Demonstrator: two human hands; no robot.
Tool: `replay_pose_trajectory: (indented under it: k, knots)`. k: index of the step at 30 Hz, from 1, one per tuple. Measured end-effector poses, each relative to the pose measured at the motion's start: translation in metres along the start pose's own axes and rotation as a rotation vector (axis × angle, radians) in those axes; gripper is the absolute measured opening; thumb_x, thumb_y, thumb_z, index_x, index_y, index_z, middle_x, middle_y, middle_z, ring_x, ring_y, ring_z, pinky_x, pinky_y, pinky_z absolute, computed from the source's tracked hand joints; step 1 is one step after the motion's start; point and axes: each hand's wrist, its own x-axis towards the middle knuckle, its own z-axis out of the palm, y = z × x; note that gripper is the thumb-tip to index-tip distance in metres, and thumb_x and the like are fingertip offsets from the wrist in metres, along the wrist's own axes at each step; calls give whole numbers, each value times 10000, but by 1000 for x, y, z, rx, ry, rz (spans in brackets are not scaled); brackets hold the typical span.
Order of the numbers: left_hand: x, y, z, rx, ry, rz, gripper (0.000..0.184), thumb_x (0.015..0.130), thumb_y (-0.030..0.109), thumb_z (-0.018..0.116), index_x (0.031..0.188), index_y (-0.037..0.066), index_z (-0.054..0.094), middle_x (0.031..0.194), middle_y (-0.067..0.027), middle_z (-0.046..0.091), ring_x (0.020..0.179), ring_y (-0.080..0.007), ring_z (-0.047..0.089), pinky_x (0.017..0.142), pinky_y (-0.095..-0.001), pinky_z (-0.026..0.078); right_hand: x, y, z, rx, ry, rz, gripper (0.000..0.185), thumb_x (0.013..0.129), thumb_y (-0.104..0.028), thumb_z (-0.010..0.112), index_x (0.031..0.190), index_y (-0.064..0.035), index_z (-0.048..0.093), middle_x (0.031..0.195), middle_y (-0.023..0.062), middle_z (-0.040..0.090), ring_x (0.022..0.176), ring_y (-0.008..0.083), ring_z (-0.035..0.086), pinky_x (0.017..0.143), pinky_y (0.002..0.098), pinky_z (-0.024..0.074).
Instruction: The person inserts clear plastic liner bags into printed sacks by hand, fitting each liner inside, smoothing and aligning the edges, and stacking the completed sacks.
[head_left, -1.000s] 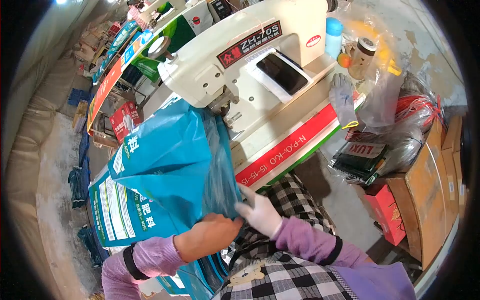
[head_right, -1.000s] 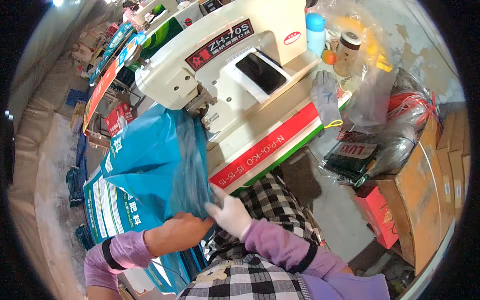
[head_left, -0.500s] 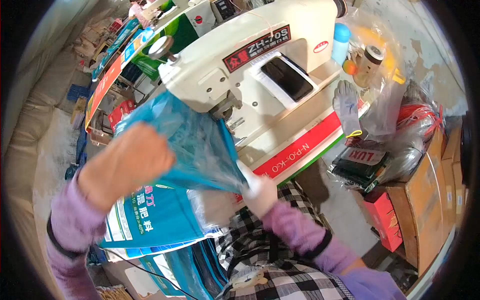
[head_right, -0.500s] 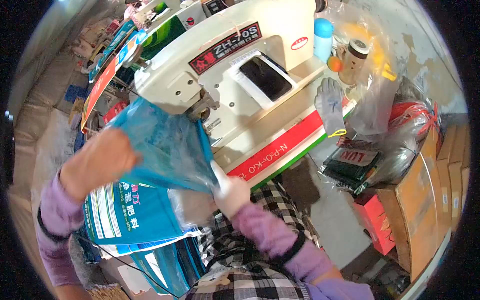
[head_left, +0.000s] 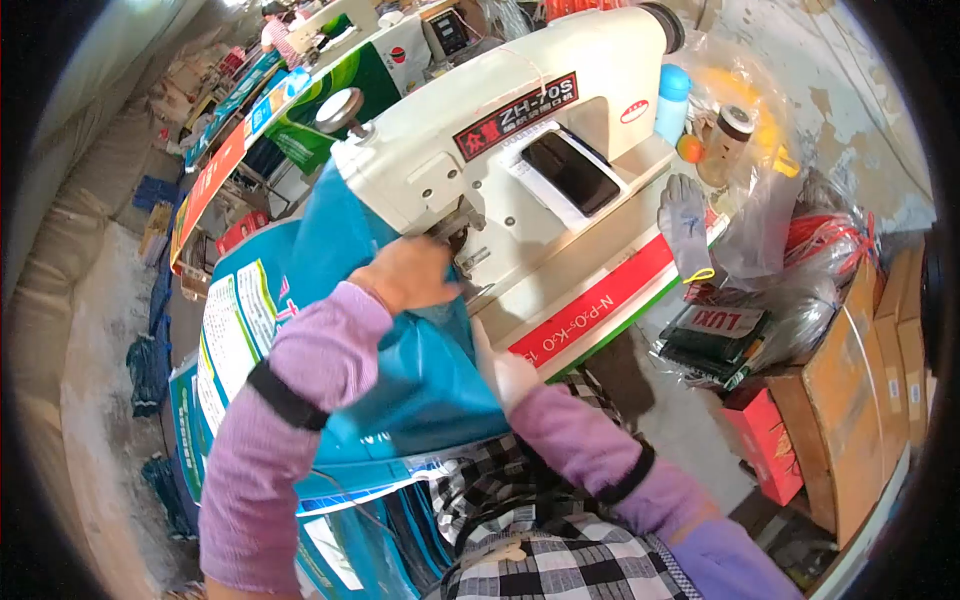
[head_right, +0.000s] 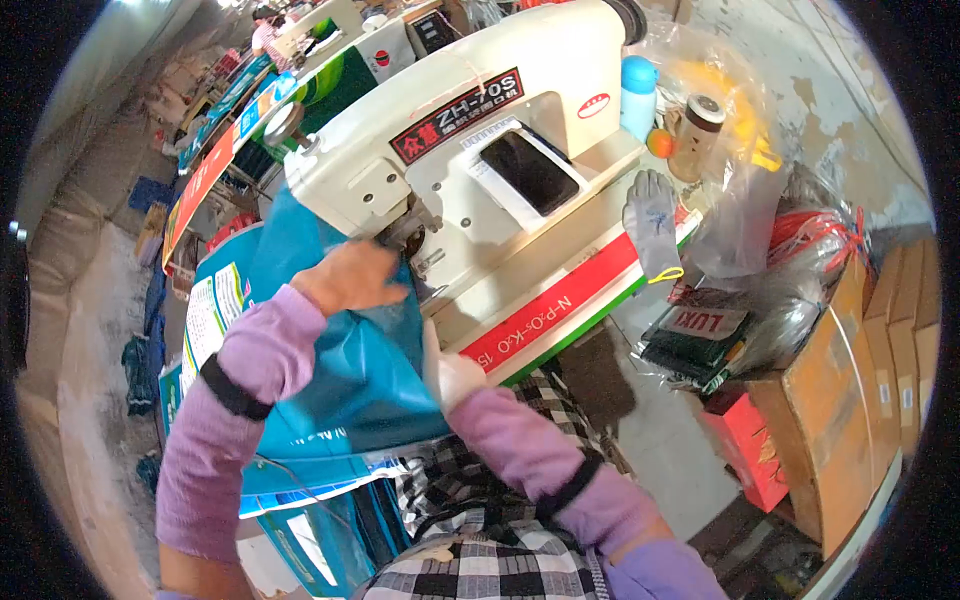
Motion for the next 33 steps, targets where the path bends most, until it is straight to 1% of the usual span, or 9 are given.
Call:
replay_pose_trajectory:
  k: [2,4,12,15,21,25,28,30,33]
  knots:
    - [-33,-25,37,-299,-750,-15,309,898,321,614,1001,33,656,913,-188,683,764,-334,655,724,-421,514,-35,22,9,239,-95,-149,639,895,-188,495,1475,-105,240,948,290,650,938,438,631,865,469,493]
    - [-94,0,63,-933,-658,308,294,905,295,611,1062,49,642,941,-176,677,786,-294,661,745,-388,496,-62,21,4,361,-143,-87,623,864,-81,493,1454,-49,297,1084,293,621,1040,422,608,902,426,482]
    - [-133,90,31,-509,-141,388,207,908,230,584,932,25,585,797,-154,648,765,-373,641,680,-417,519,-57,31,21,625,-225,-209,526,816,-128,495,1329,-18,466,1053,287,634,995,415,618,873,420,492]
    - [-141,126,3,-374,-364,195,274,934,288,548,880,20,558,645,-127,615,624,-346,647,548,-422,489,-80,23,15,535,-101,-195,548,835,-158,476,1370,-51,425,1046,305,623,976,441,608,866,468,489]
    - [-140,172,44,-146,-146,261,161,798,175,607,832,20,579,565,-57,599,576,-233,664,451,-390,454,-29,3,2,125,102,-99,590,882,-251,473,1417,-21,373,829,266,659,787,429,648,731,514,512]
    - [-114,135,-2,-472,-145,500,140,740,189,653,676,64,640,593,-66,616,575,-273,650,518,-432,497,-35,-11,1,-235,36,-28,739,841,-137,469,1508,-28,168,767,203,680,714,327,689,639,479,533]
    - [-95,10,-26,-18,-131,445,230,657,301,751,796,123,711,700,-107,626,790,-315,619,765,-450,470,-30,22,23,-224,289,-306,801,801,-149,526,1514,-55,175,649,185,642,578,331,654,545,457,529]
    - [-89,-22,-92,76,-359,301,174,726,303,711,825,161,727,643,-75,592,738,-281,593,734,-434,445,-5,-3,-8,-374,183,-184,702,846,-112,490,1496,-42,235,677,141,657,573,296,651,537,429,523]
    - [-116,30,-110,52,-241,149,217,786,255,702,990,183,716,480,-81,488,431,-267,534,422,-399,395,69,-12,-9,-513,143,-146,605,886,-163,484,1460,-54,330,772,137,693,715,272,690,617,408,543]
